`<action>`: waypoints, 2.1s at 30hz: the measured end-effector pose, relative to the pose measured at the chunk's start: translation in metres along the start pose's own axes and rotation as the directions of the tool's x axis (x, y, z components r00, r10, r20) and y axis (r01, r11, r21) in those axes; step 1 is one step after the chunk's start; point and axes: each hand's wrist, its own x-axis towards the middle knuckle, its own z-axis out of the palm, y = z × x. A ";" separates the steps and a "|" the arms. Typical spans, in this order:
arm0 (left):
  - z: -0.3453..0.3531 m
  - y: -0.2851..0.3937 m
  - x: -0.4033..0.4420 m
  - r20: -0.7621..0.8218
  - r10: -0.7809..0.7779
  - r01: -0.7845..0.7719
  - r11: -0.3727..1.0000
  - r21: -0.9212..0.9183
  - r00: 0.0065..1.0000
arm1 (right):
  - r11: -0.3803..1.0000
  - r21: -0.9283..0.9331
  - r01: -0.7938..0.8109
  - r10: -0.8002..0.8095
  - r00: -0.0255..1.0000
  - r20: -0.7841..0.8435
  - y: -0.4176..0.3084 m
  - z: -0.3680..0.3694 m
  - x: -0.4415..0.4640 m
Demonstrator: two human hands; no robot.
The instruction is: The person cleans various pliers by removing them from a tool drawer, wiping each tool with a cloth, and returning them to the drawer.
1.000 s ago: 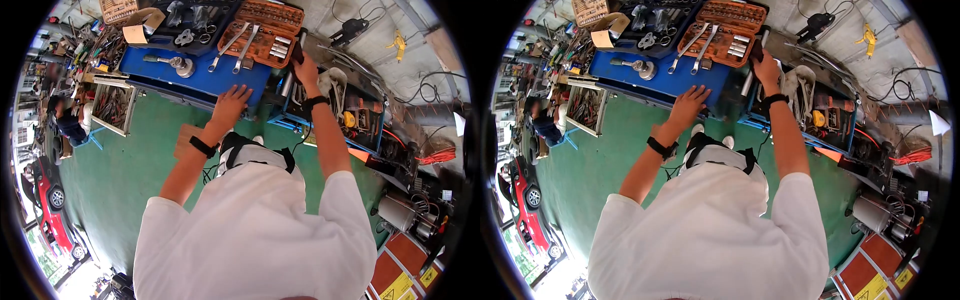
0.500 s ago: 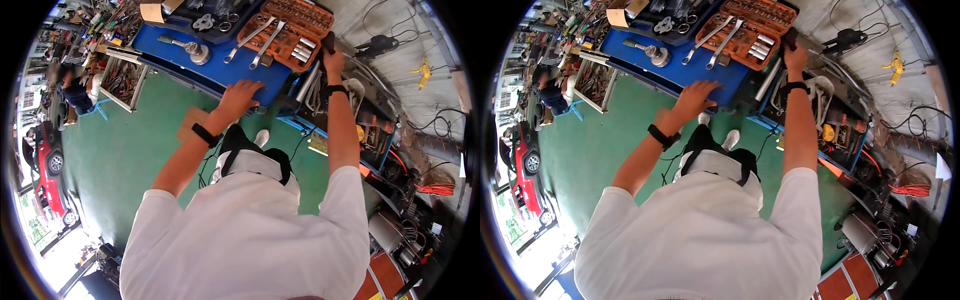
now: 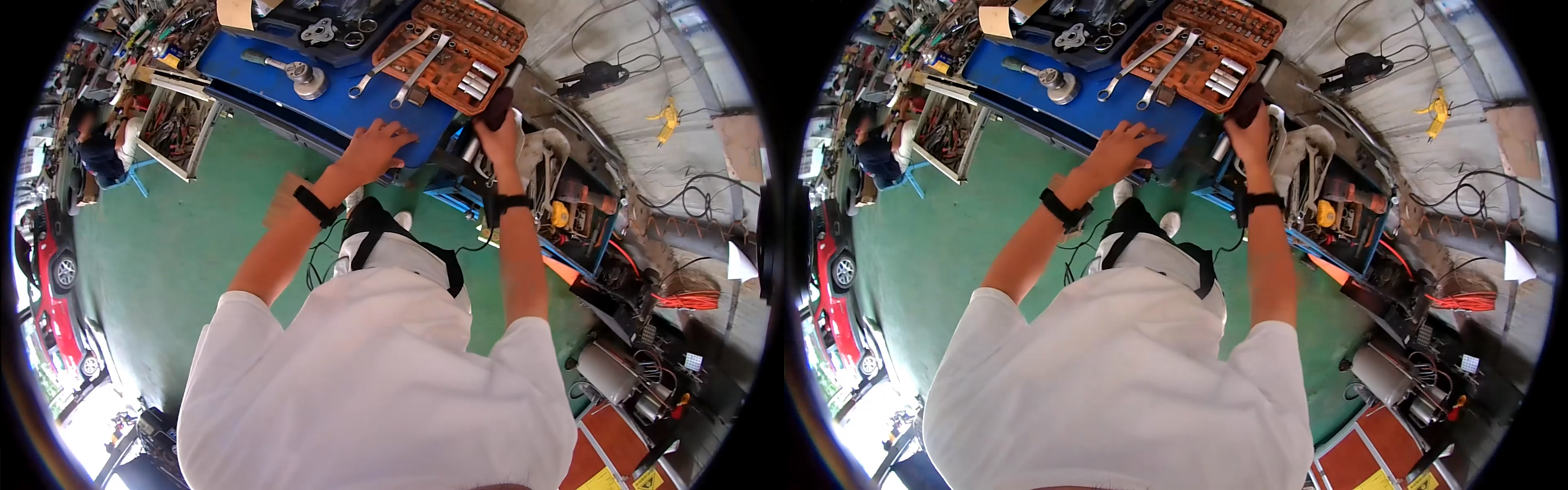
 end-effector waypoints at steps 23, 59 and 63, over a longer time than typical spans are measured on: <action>0.028 0.025 -0.013 0.115 -0.121 0.110 0.989 0.094 0.986 | 0.994 -0.104 0.041 -0.024 0.987 0.158 0.067 -0.002 0.150; -0.030 -0.142 -0.295 0.016 -0.085 0.043 0.324 -0.945 0.996 | 0.948 -0.063 -0.310 0.273 0.699 0.661 -0.274 0.193 -0.209; -0.038 -0.188 -0.316 -0.083 -0.343 -0.018 0.189 -0.982 0.936 | 0.974 0.183 -0.133 -0.078 0.562 0.823 -0.298 0.301 -0.215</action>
